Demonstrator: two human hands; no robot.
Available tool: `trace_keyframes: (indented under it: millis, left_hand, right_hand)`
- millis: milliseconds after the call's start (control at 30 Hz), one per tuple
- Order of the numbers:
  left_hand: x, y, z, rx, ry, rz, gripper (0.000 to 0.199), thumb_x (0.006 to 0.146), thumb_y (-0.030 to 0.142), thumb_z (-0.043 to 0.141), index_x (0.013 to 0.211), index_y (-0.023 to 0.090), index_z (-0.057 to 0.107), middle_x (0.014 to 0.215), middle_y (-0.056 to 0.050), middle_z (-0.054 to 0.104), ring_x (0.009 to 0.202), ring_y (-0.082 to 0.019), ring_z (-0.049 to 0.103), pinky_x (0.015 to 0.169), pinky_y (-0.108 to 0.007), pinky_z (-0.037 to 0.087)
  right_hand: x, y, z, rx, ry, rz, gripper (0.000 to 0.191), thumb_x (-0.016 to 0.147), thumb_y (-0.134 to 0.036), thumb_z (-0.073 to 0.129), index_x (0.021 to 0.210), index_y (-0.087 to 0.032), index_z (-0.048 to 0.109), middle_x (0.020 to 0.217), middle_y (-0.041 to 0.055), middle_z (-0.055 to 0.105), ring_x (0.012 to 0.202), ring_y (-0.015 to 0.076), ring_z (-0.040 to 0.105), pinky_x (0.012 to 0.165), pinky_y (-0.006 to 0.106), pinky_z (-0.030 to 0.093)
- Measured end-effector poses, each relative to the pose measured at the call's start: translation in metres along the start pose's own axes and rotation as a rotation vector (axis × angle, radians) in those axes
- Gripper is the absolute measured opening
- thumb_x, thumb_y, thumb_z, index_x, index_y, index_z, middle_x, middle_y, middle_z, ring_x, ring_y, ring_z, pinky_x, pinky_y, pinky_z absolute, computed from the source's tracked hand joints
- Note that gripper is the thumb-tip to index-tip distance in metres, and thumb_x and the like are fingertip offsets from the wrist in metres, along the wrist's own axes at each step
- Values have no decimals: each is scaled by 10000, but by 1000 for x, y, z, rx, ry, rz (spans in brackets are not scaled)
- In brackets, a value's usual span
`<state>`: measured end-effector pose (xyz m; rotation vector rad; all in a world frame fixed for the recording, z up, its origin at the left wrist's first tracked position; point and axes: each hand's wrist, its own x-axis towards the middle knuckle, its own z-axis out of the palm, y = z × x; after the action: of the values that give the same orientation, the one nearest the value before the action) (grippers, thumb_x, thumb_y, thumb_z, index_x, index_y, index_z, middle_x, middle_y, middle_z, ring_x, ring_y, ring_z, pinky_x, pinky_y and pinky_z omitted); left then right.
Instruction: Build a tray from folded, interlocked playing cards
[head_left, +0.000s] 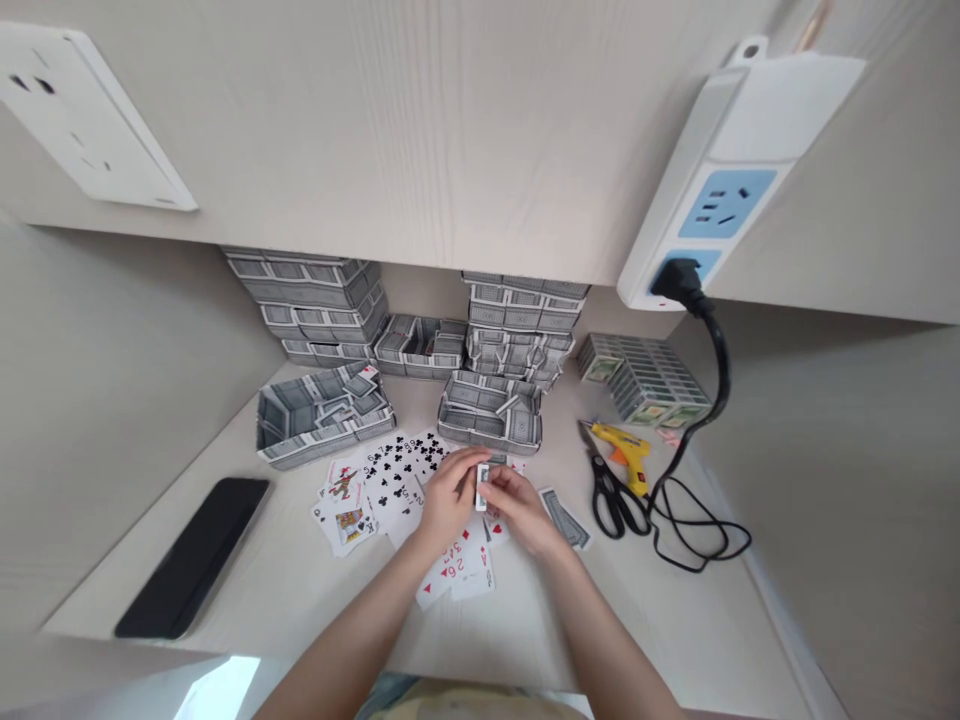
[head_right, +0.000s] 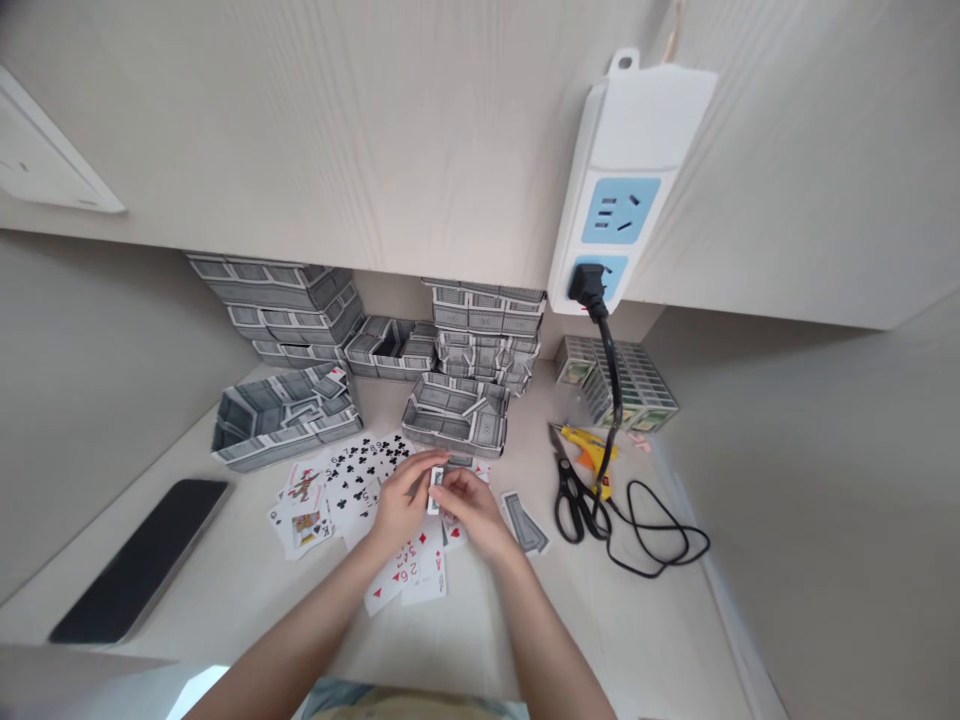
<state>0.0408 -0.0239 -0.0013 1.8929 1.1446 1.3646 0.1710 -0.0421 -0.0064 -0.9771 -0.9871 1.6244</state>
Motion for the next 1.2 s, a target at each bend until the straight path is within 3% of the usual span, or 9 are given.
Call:
trace_keyframes:
  millis: [267,467,633,833,1033,1133,1200]
  left_hand:
    - [2,-5,-4,88,192,-16,172,796,208,514,935,216,613,922,-36,637,875,-155,588,810,-323,476]
    - [1,-9,-1,44,292,-148,173,736,290,600,873,185,573,832,-21,596,735,-125,585,628,-239,502]
    - [0,-5,0,62,152,-147,192,713,303,624,817,185,514,765,13,570,600,-89,547,595,-231,482]
    - [-3,8,-2,122,-170,56,174,698,292,630,707,176,501,988,-58,516,751,-125,541,653,-262,482]
    - [-2,11,-5,151,-214,87,81,743,234,558,726,174,507,1202,-89,444,793,-132,548,698,-285,486]
    - [-2,10,-6,161,-196,99,80,723,229,572,732,180,509,1183,-84,464,910,-173,536,757,-306,476]
    - [-3,10,-6,154,-182,85,93,701,218,582,746,183,508,1146,-80,465,836,-150,544,706,-285,481]
  right_hand:
    - [4,-2,-1,268,136,-76,283,683,-295,678,931,-229,559,890,11,607,758,141,571,591,240,457]
    - [5,-2,-4,180,237,-158,330,681,-325,673,975,-212,575,931,34,620,773,162,583,601,270,485]
    - [5,-1,-4,144,259,-176,357,681,-350,662,999,-218,569,964,44,610,808,177,587,638,302,498]
    - [6,-1,-7,82,279,-183,380,680,-344,665,1018,-198,569,979,60,616,837,179,584,692,294,476]
    - [6,-3,-9,-9,270,-176,391,681,-368,658,1029,-204,587,1020,66,623,885,195,580,733,307,463]
    - [5,-5,-9,-29,277,-153,418,667,-390,664,1032,-200,589,1021,76,626,870,201,585,709,308,469]
    - [5,-5,-8,-37,271,-151,434,657,-396,671,1033,-194,593,1025,79,626,869,204,585,719,313,468]
